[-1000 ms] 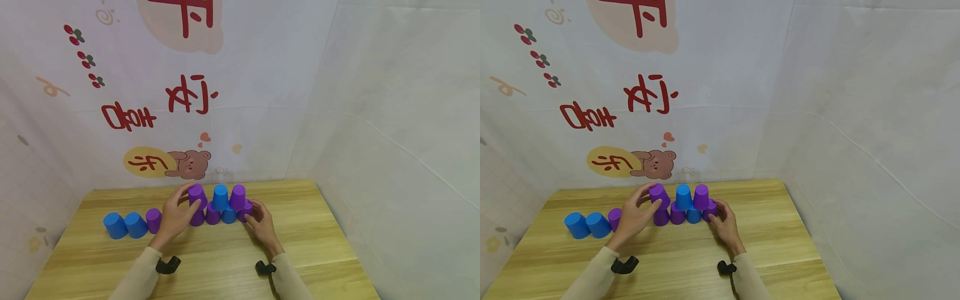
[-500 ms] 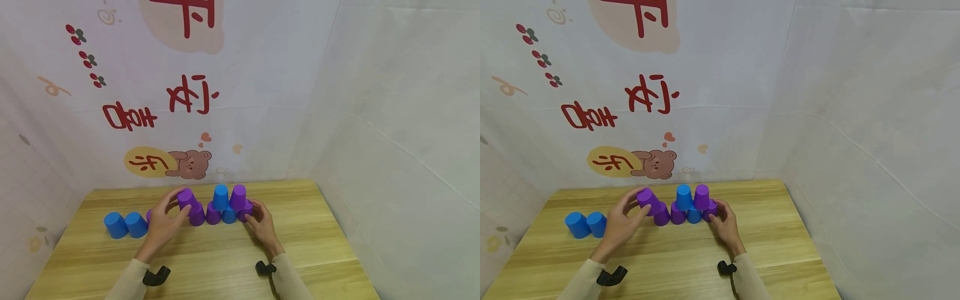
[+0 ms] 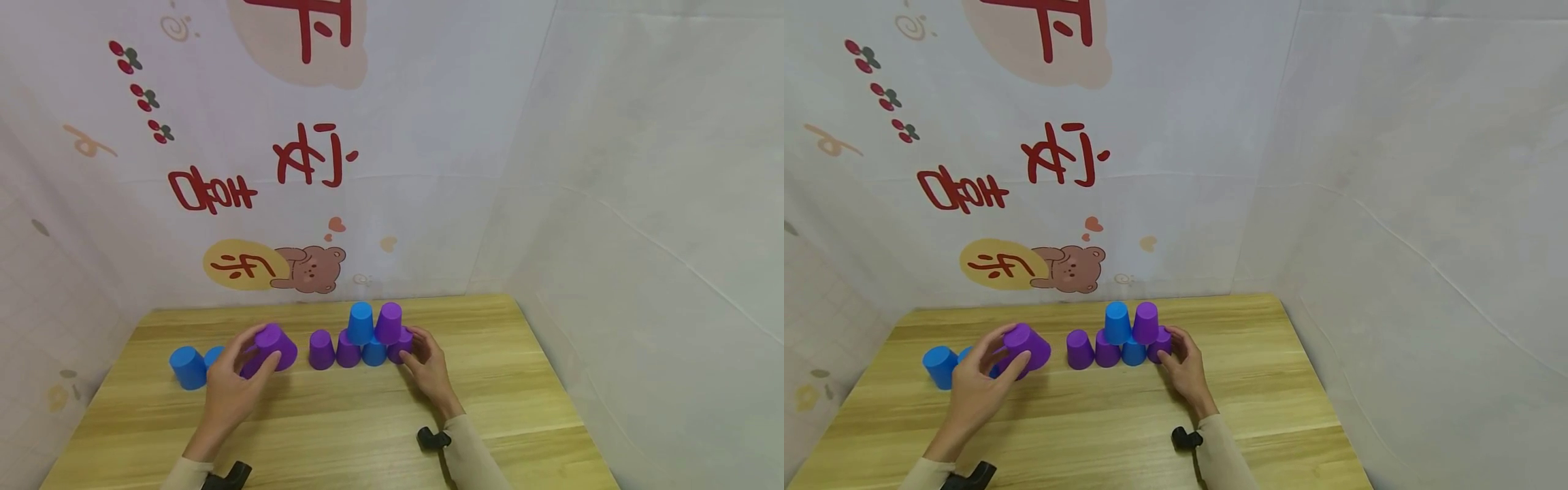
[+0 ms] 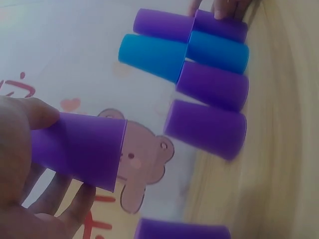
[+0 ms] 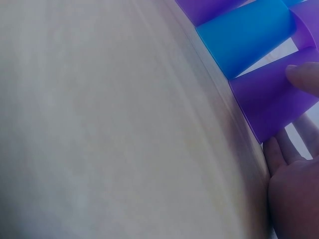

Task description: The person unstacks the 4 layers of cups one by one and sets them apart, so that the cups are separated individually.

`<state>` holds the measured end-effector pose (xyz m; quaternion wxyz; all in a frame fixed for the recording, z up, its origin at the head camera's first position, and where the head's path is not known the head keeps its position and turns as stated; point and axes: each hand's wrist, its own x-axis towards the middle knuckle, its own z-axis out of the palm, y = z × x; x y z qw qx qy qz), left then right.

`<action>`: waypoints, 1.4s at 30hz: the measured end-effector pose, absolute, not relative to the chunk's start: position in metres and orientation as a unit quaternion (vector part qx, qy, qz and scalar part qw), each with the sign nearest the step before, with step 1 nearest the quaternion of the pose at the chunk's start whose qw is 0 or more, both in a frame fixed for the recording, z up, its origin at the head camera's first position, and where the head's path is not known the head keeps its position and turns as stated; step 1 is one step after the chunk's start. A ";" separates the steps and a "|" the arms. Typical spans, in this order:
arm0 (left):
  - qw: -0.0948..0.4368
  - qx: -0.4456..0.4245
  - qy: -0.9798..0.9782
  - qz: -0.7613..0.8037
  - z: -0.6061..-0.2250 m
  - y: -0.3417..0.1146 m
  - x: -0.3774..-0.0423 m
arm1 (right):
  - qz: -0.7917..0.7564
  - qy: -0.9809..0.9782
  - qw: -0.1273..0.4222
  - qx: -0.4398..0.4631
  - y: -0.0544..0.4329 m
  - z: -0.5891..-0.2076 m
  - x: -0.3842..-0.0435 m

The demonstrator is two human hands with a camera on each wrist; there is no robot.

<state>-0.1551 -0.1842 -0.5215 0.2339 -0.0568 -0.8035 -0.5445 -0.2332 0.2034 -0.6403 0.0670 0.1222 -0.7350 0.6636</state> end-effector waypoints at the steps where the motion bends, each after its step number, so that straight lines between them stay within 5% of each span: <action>1: 0.235 -0.049 -0.805 -0.543 -0.522 -0.187 -0.153 | 0.664 -0.735 0.066 0.121 0.204 -0.641 -0.233; 16: 0.274 -0.027 -0.790 -0.547 -0.552 -0.216 -0.123 | 0.664 -0.735 0.064 0.123 0.205 -0.645 -0.233; 42: 0.255 0.051 -0.810 -0.526 -0.592 -0.223 -0.115 | 0.664 -0.734 0.063 0.131 0.204 -0.643 -0.236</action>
